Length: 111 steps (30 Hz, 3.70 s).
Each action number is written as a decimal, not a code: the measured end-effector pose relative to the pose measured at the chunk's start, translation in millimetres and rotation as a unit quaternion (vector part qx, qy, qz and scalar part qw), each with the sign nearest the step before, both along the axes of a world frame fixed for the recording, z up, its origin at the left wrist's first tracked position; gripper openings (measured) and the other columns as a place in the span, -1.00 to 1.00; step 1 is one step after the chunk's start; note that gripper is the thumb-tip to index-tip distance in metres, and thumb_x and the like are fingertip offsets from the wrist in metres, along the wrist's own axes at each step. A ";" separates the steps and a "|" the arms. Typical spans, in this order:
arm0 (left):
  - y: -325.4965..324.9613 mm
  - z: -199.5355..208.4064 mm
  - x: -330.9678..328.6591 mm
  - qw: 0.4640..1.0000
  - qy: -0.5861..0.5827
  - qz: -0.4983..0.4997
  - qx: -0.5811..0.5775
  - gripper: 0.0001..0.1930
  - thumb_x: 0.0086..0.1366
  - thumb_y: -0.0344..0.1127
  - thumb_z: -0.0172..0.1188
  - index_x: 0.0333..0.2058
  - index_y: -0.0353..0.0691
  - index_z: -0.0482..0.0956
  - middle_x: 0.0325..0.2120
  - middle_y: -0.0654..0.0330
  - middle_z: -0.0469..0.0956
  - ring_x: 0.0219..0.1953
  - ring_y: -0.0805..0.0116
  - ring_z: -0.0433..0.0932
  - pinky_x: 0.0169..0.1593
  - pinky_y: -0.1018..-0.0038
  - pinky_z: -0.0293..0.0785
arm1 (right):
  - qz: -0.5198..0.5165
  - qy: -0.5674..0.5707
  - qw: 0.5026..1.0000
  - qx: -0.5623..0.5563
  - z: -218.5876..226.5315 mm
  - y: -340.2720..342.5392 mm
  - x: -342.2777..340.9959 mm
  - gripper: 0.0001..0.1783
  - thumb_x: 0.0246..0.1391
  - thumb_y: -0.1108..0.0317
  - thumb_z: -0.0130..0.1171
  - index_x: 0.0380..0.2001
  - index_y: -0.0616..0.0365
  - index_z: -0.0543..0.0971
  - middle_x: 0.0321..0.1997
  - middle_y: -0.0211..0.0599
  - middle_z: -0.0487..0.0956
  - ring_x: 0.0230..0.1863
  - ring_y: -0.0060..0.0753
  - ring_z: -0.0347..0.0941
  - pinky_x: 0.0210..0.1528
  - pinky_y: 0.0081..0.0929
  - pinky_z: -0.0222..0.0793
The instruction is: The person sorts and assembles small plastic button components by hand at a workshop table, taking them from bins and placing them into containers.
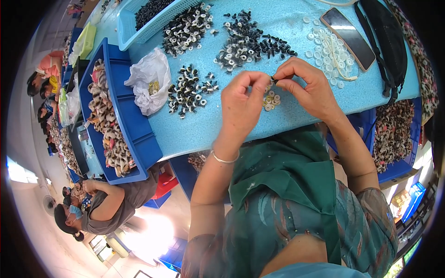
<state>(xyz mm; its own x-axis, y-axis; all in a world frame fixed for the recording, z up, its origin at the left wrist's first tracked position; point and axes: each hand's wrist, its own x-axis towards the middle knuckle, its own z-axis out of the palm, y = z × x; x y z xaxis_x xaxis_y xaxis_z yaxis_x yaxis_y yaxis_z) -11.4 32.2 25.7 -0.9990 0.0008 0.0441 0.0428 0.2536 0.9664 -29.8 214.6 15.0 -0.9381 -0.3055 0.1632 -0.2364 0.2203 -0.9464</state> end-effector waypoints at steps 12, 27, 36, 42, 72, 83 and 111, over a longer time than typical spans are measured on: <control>-14.2 -21.7 -39.7 0.876 0.269 -0.019 -0.401 -0.84 0.01 -0.51 0.34 -0.38 -0.21 0.63 -0.45 0.18 0.51 -0.36 0.18 0.49 -0.31 0.31 0.41 | -0.011 0.062 0.998 0.016 -6.8 2.6 -0.3 -0.87 0.02 0.51 0.28 -0.32 0.21 0.58 -0.32 -0.31 0.57 -0.28 -0.35 0.53 -0.22 -0.45 0.44; -15.5 -24.3 -25.7 0.907 0.233 -0.040 -0.348 -0.82 0.08 -0.47 0.31 -0.30 -0.27 0.57 -0.37 0.13 0.48 -0.27 0.14 0.48 -0.22 0.30 0.42 | -0.010 0.069 0.998 0.000 -8.1 -5.3 -1.8 -0.89 0.05 0.52 0.26 -0.31 0.18 0.59 -0.33 -0.33 0.57 -0.28 -0.37 0.54 -0.26 -0.47 0.43; -16.3 -24.7 -24.5 0.916 0.228 -0.002 -0.329 -0.91 0.10 -0.49 0.33 -0.39 -0.22 0.61 -0.45 0.17 0.53 -0.33 0.15 0.52 -0.27 0.31 0.44 | -0.009 0.058 0.998 -0.001 -9.2 -6.8 -0.5 -0.88 0.04 0.52 0.26 -0.30 0.19 0.59 -0.32 -0.32 0.58 -0.29 -0.39 0.54 -0.26 -0.50 0.44; -17.2 -27.0 -21.1 0.943 0.186 0.019 -0.276 -0.86 0.09 -0.55 0.32 -0.34 -0.25 0.63 -0.44 0.21 0.58 -0.47 0.39 0.50 -0.38 0.49 0.42 | -0.001 0.059 0.998 -0.006 -8.7 -11.7 -2.1 -0.88 0.04 0.53 0.26 -0.30 0.21 0.59 -0.32 -0.31 0.58 -0.28 -0.39 0.55 -0.26 -0.49 0.45; -13.0 -6.8 13.4 0.996 0.094 0.001 0.011 -0.90 0.17 -0.60 0.29 -0.34 -0.31 0.60 -0.37 0.22 0.62 -0.42 0.60 0.52 -0.33 0.67 0.45 | 0.009 0.087 0.996 -0.015 -0.9 -19.7 2.6 -0.82 0.02 0.55 0.24 -0.25 0.18 0.58 -0.31 -0.31 0.57 -0.23 -0.29 0.53 -0.19 -0.45 0.43; -26.0 -16.2 14.3 0.987 -0.013 0.030 0.159 -0.86 0.19 -0.59 0.32 -0.27 -0.32 0.63 -0.32 0.23 0.64 -0.40 0.58 0.53 -0.34 0.65 0.46 | -0.015 0.164 0.986 0.031 -7.9 -26.6 0.7 -0.79 -0.01 0.49 0.29 -0.24 0.10 0.64 -0.31 -0.34 0.56 -0.23 -0.21 0.48 -0.12 -0.37 0.37; -36.3 -14.0 -7.8 0.905 0.248 -0.088 -0.335 -0.90 0.07 -0.55 0.32 -0.41 -0.31 0.60 -0.42 0.16 0.52 -0.34 0.25 0.52 -0.29 0.40 0.45 | 0.004 0.017 1.000 0.017 -0.9 -20.8 1.8 -0.87 0.00 0.54 0.30 -0.34 0.22 0.57 -0.35 -0.30 0.54 -0.38 -0.39 0.53 -0.33 -0.49 0.44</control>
<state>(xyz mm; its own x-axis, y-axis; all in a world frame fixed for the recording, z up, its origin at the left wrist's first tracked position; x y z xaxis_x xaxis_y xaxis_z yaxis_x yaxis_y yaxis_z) -19.1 -4.1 11.7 -0.8389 0.3497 0.4171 0.5248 0.7231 0.4492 -28.0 193.8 14.1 -0.9294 -0.3195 0.1846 -0.2707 0.2501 -0.9296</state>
